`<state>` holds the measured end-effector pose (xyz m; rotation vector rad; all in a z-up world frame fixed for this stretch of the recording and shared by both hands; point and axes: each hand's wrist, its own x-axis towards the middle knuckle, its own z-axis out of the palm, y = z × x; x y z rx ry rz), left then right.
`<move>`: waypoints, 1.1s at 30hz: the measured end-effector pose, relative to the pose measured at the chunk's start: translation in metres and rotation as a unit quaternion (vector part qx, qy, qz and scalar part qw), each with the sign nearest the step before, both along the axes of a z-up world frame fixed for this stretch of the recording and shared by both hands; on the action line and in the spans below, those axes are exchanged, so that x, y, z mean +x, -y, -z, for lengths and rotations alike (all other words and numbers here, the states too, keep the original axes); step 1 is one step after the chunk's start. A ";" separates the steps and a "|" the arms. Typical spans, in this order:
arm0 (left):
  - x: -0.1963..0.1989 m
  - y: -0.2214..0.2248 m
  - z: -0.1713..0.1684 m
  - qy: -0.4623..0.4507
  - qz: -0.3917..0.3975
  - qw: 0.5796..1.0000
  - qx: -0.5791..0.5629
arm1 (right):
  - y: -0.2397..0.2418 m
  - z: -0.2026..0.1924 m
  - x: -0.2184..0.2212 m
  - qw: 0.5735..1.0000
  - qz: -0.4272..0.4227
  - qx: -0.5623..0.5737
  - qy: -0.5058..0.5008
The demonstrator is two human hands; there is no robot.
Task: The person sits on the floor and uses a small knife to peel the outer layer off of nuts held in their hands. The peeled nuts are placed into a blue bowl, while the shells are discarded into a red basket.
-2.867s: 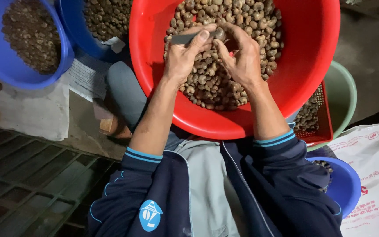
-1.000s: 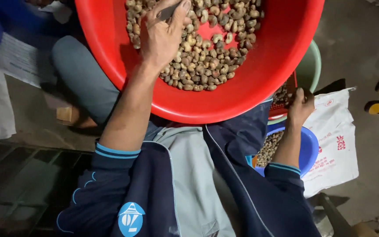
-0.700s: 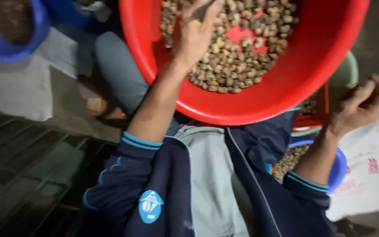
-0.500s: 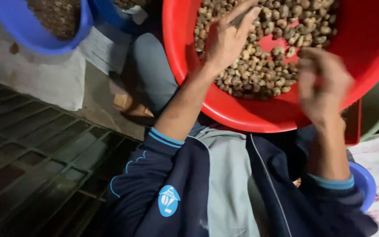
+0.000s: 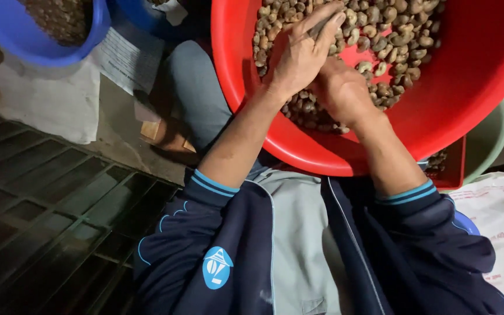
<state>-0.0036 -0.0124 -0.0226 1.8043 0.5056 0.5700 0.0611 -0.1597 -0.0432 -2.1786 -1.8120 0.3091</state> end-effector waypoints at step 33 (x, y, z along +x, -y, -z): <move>0.002 -0.012 -0.017 0.069 0.145 0.982 -0.097 | -0.009 -0.078 0.037 0.813 0.256 0.203 -0.482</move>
